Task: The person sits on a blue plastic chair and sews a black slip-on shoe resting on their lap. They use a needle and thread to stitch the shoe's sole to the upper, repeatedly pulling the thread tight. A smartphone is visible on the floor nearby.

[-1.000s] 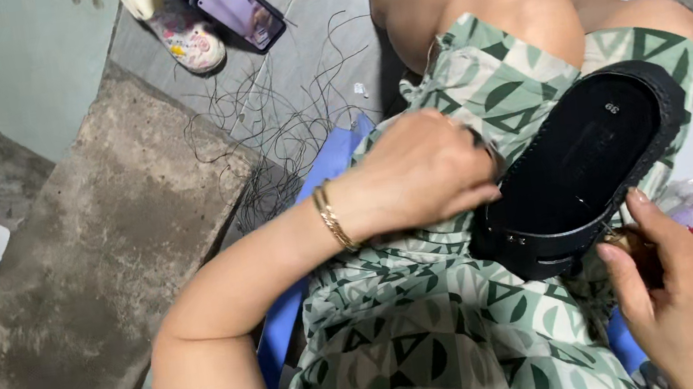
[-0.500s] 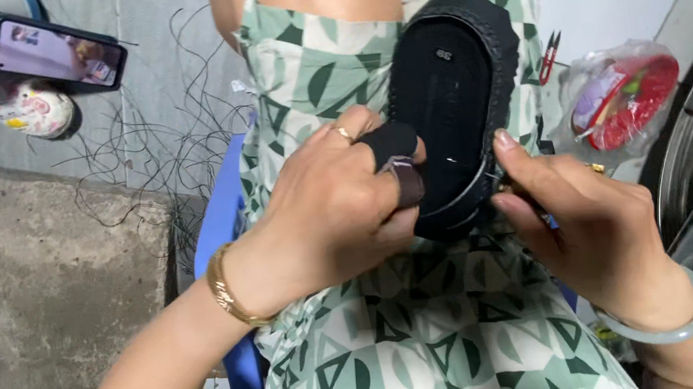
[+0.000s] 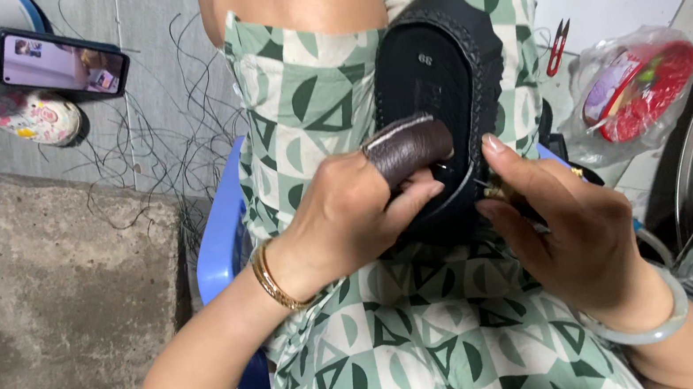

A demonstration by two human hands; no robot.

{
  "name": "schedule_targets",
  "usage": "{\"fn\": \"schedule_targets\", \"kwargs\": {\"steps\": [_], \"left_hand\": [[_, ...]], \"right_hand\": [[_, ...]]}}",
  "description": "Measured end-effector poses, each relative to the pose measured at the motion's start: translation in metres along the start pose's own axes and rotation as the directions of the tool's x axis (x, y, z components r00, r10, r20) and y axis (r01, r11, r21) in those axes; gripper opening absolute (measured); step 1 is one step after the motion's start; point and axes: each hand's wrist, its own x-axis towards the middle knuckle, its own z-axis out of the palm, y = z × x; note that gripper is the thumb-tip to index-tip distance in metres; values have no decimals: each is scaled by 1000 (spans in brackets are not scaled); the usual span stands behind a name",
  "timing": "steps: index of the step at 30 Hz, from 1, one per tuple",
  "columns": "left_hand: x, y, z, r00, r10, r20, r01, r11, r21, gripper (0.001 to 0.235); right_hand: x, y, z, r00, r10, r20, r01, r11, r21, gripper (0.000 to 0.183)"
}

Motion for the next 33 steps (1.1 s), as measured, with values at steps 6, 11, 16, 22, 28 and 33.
{"fn": "schedule_targets", "kwargs": {"steps": [6,11,16,22,28,33], "left_hand": [[1,2,-11,999,-25,22,27,996,-85,22],[16,9,4,999,-9,36,14,988,-154,23],[22,11,-7,998,24,55,-14,985,-172,12],[10,5,-12,992,125,-26,-123,990,66,12],[2,5,-4,992,123,-14,-120,983,138,16],[0,5,6,993,118,0,-116,979,166,12]], "right_hand": [[3,-1,-46,950,84,301,45,916,-398,46],[-47,37,-74,904,300,305,-183,916,-358,56],[-20,18,-42,898,-14,440,-1,999,35,30],[2,9,-34,978,196,77,-210,881,425,31],[7,18,-11,990,128,-62,-110,966,234,12],[-1,9,-21,997,18,-72,-42,933,-357,24]]}}
